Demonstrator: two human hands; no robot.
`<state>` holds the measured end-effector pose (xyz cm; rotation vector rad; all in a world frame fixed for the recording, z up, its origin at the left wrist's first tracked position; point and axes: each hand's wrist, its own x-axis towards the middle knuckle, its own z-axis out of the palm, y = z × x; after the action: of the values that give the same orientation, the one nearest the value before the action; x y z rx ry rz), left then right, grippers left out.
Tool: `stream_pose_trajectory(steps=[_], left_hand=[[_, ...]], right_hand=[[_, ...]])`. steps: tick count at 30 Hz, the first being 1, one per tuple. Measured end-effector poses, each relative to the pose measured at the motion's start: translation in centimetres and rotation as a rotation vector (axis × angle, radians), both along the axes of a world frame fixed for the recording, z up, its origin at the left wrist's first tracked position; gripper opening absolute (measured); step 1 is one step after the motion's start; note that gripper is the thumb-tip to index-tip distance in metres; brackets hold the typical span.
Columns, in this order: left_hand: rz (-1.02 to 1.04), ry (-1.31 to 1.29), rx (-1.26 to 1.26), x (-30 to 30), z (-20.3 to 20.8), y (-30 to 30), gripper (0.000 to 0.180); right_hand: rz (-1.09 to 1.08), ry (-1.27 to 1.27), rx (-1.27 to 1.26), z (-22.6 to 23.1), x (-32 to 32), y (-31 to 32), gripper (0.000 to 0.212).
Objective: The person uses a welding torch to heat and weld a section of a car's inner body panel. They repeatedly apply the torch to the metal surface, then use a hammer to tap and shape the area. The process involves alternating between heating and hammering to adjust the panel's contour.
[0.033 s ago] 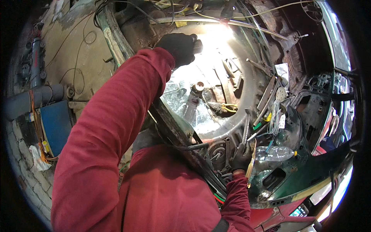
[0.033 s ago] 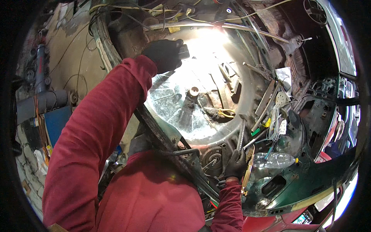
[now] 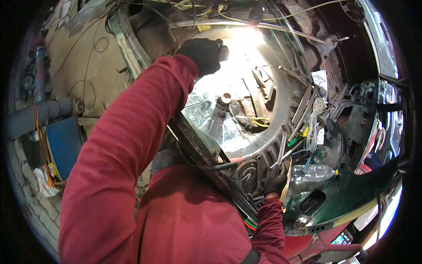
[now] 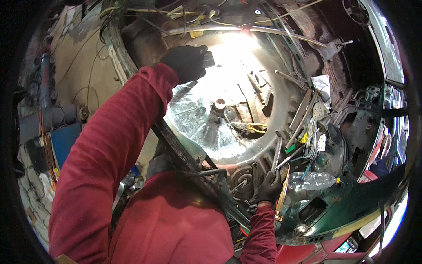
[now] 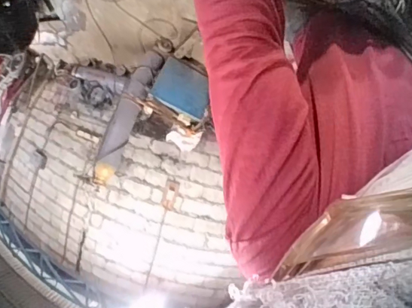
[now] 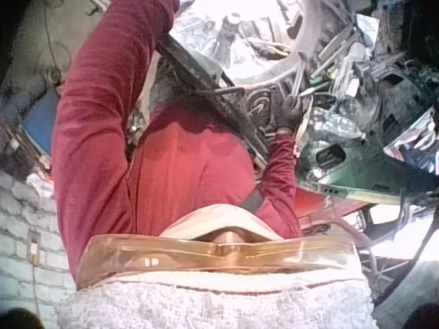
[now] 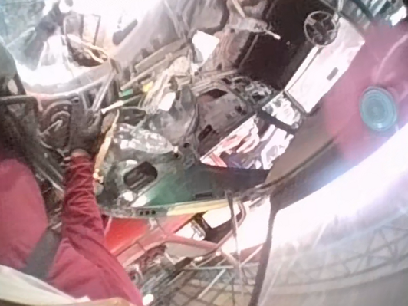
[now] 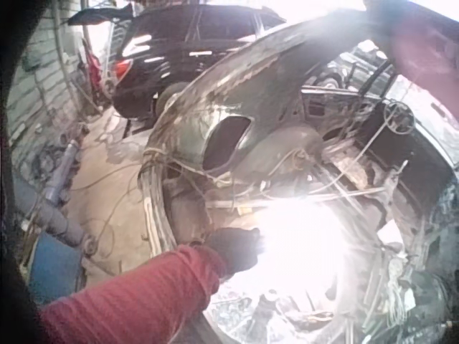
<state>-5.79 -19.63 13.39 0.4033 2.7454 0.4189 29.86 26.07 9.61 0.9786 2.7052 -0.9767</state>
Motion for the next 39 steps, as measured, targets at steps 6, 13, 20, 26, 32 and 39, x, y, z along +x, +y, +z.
stream_pose_trajectory(steps=[6, 13, 20, 26, 32, 39], left_hand=[[-0.056, -0.016, -0.045, -0.3, 1.1, 0.8, 0.049], [-0.11, 0.071, 0.011, -0.1, -1.3, -0.6, 0.047], [-0.166, 0.077, 0.003, -1.9, -2.5, -3.0, 0.051], [-0.322, -0.012, -0.183, -2.4, -0.2, -2.8, 0.087], [-0.398, -0.062, -0.171, -3.5, 0.6, -1.4, 0.084], [-0.836, 0.143, -0.179, -6.4, -2.5, -4.7, 0.049]], right_hand=[[-0.049, 0.1, 0.272, -3.0, 0.8, 2.5, 0.046], [-0.079, 0.102, 0.372, -9.1, -1.9, 3.5, 0.05], [-0.142, -0.125, 0.256, -9.5, -0.8, 3.9, 0.065], [0.062, 0.166, 0.151, 3.0, 0.6, -2.9, 0.05], [-0.034, 0.145, 0.185, 8.2, 7.5, -9.2, 0.052], [-0.184, 0.369, 0.394, 8.9, 6.1, -11.5, 0.037]])
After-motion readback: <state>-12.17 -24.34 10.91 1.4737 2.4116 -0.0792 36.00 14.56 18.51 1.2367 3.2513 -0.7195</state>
